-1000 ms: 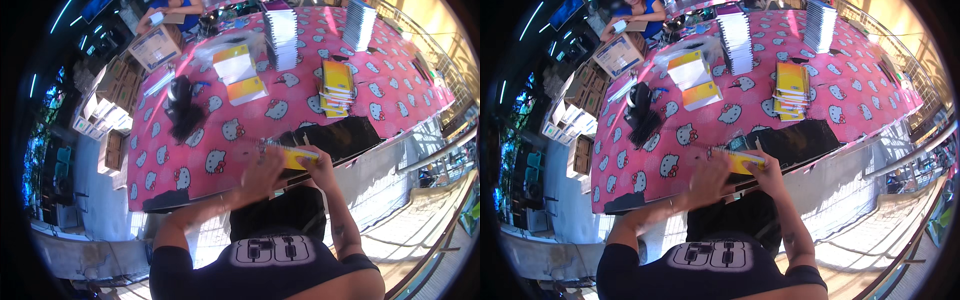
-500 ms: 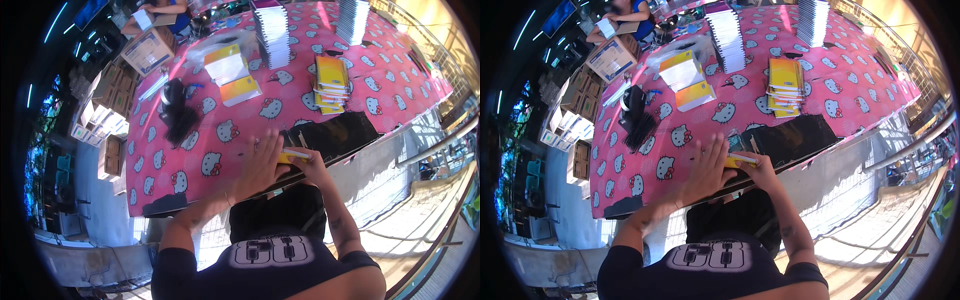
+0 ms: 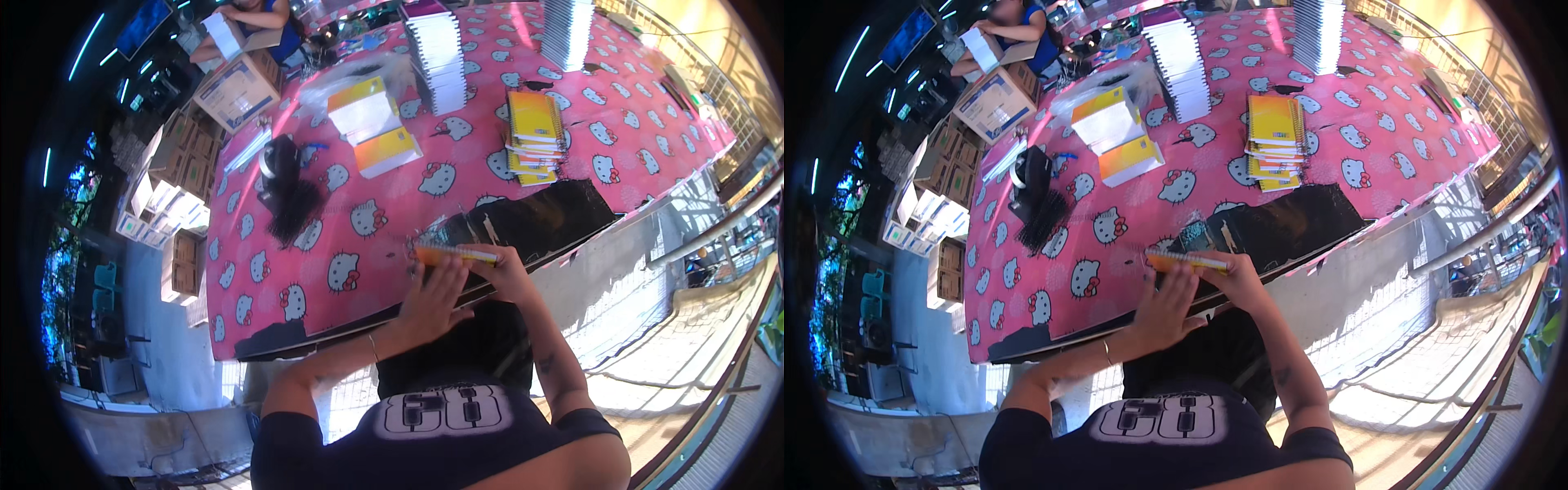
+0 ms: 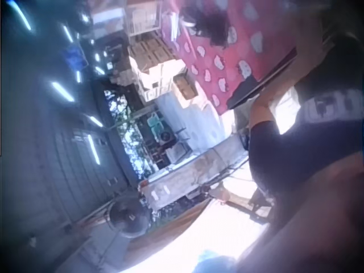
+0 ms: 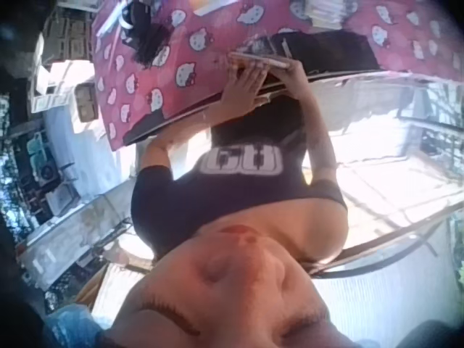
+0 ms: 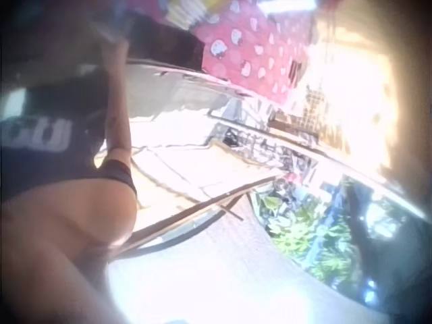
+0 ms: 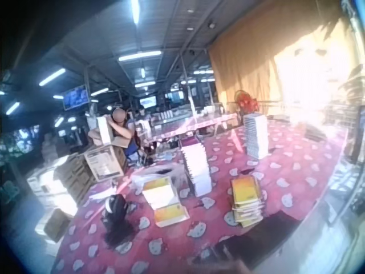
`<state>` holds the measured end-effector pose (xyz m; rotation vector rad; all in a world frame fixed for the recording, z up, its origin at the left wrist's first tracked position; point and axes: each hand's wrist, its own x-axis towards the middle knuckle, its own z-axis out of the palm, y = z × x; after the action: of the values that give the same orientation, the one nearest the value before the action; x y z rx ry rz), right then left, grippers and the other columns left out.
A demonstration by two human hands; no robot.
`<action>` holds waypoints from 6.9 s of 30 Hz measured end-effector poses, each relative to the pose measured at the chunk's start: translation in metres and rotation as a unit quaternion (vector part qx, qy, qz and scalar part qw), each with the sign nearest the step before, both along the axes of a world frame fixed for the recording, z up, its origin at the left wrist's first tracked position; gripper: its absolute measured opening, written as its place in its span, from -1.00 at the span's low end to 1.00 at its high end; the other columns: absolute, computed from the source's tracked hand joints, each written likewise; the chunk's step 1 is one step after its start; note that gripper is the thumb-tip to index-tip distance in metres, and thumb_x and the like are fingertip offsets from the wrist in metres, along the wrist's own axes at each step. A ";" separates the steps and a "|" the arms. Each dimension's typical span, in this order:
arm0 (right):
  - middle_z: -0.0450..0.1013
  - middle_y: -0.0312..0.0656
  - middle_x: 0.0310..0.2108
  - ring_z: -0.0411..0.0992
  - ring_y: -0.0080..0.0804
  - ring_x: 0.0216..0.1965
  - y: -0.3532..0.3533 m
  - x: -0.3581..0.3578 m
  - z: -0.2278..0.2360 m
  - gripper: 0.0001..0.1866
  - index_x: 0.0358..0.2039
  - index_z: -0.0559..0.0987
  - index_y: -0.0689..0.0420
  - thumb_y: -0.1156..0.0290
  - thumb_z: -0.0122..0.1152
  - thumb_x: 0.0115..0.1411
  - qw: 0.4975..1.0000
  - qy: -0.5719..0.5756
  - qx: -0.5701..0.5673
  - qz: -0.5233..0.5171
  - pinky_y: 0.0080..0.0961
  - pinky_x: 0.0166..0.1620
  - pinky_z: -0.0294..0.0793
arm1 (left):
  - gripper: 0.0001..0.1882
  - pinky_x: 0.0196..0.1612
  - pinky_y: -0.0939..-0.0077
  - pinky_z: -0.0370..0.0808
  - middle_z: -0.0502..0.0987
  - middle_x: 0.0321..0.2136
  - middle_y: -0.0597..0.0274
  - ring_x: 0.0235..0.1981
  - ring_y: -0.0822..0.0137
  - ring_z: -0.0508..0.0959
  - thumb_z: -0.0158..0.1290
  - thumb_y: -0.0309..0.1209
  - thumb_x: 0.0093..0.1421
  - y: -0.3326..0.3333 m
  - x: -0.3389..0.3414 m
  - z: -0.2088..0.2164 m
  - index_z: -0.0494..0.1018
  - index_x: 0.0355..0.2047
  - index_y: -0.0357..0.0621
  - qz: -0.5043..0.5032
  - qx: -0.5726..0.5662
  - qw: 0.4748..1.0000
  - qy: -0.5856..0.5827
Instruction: The person organizes and stacks small yellow notepads by hand, placing a metal coil into the punched holes of the paper stacks one by one.
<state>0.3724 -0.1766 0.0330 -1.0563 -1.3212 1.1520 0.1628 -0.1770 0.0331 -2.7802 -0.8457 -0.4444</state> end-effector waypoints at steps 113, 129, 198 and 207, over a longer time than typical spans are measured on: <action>0.57 -0.23 -0.09 0.47 -0.56 -0.09 0.009 -0.003 0.004 -0.69 0.00 0.61 0.26 0.54 0.30 0.24 0.999 -0.034 0.003 -0.025 -0.58 0.04 0.44 | -0.76 0.22 0.03 0.34 0.56 -0.04 0.11 0.02 0.08 0.53 0.12 -0.38 0.25 0.171 -0.121 -0.003 0.48 -0.08 -0.12 0.166 0.047 0.967 -0.187; 0.61 -0.26 -0.16 0.49 -0.62 -0.13 0.009 0.000 0.001 -0.75 -0.02 0.64 0.23 0.52 0.26 0.29 0.999 -0.044 -0.017 -0.014 -0.61 0.00 0.48 | -0.80 -0.46 0.42 0.49 0.60 -0.40 0.16 -0.49 0.23 0.60 0.21 -0.50 0.19 0.050 -0.054 0.034 0.62 -0.16 -0.18 0.082 -0.186 0.894 -0.399; 0.64 -0.16 -0.24 0.51 -0.63 -0.17 0.004 -0.001 0.002 -0.65 0.03 0.62 0.19 0.62 0.21 0.22 0.995 -0.061 -0.041 0.066 -0.54 -0.03 0.51 | -0.17 0.36 -0.32 -0.11 0.21 0.34 -0.15 0.41 -0.04 0.15 -0.12 0.14 0.33 0.022 0.011 0.036 0.18 0.32 -0.35 -0.001 0.039 0.999 0.002; 0.61 -0.11 -0.44 0.50 -0.67 -0.32 0.006 -0.004 -0.009 -0.79 -0.13 0.64 0.26 0.51 0.25 0.23 0.996 -0.073 -0.037 0.048 -0.48 -0.21 0.52 | -0.18 0.38 -0.28 -0.11 0.16 0.38 -0.12 0.44 0.03 0.12 -0.13 0.11 0.35 -0.005 0.007 -0.006 0.13 0.35 -0.36 -0.024 -0.045 0.996 -0.075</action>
<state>0.3682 -0.1702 0.0245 -1.1590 -1.4665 1.2219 0.1698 -0.1821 0.0268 -2.8826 -0.8528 -0.6473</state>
